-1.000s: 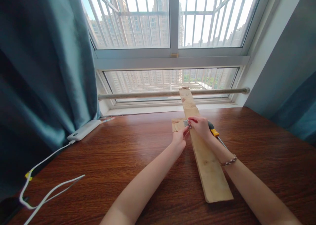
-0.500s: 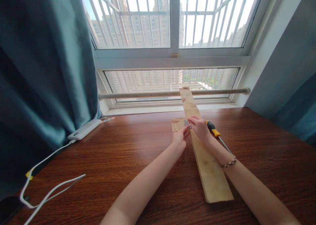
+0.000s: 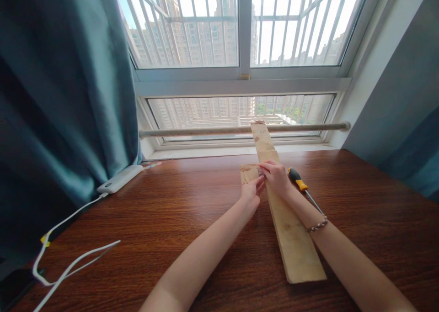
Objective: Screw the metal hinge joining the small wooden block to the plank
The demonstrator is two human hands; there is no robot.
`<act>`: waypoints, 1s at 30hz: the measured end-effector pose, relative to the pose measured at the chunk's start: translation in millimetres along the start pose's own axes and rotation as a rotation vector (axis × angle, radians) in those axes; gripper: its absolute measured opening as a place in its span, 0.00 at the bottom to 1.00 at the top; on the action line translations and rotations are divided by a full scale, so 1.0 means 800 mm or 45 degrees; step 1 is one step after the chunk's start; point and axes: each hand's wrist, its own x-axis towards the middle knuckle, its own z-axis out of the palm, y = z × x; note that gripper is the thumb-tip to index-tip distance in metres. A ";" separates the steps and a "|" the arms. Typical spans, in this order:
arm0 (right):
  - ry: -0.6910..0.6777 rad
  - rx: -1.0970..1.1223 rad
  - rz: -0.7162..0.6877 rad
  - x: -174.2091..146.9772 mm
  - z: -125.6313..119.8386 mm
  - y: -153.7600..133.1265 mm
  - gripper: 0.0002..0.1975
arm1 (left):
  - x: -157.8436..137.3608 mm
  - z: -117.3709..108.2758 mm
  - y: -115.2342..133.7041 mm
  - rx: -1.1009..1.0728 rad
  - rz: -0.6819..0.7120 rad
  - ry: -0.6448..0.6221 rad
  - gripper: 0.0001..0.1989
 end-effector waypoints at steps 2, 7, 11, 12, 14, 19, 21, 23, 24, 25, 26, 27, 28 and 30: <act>0.001 -0.024 0.020 0.000 0.001 0.001 0.08 | -0.001 0.000 0.001 0.012 -0.003 -0.013 0.09; 0.046 -0.019 0.079 -0.002 0.004 0.003 0.07 | -0.002 -0.002 0.004 -0.010 -0.005 -0.066 0.05; -0.031 -0.056 0.073 -0.003 0.001 0.001 0.10 | 0.002 -0.004 0.004 -0.011 -0.008 -0.058 0.06; -0.061 -0.064 0.068 -0.003 0.000 0.000 0.10 | 0.003 -0.004 0.004 -0.010 -0.009 -0.056 0.07; -0.105 -0.067 0.070 -0.003 -0.001 -0.002 0.12 | 0.005 -0.004 0.003 -0.010 -0.010 -0.049 0.08; -0.150 -0.078 0.106 0.000 -0.007 -0.007 0.16 | 0.005 -0.004 0.004 0.010 -0.015 -0.041 0.08; -0.127 -0.048 0.137 0.004 -0.016 -0.005 0.18 | 0.005 -0.004 0.005 0.020 -0.031 -0.059 0.08; -0.056 -0.055 0.213 0.009 -0.032 0.003 0.20 | 0.006 -0.005 0.005 0.022 -0.043 -0.072 0.07; -0.020 -0.096 0.272 0.011 -0.041 0.010 0.20 | 0.007 -0.005 0.005 0.020 -0.043 -0.072 0.07; -0.001 -0.161 0.339 0.013 -0.052 0.018 0.19 | 0.008 -0.005 0.004 0.018 -0.041 -0.068 0.07; -0.017 -0.249 0.415 0.014 -0.063 0.027 0.17 | 0.009 -0.006 0.004 0.016 -0.039 -0.063 0.07; -0.074 -0.360 0.509 0.013 -0.072 0.037 0.15 | 0.011 -0.007 0.003 0.016 -0.040 -0.060 0.07; -0.168 -0.473 0.616 0.011 -0.080 0.048 0.14 | 0.012 -0.007 0.002 0.018 -0.045 -0.059 0.07; -0.367 -0.641 0.839 0.004 -0.090 0.068 0.14 | 0.015 -0.009 0.000 0.019 -0.051 -0.069 0.06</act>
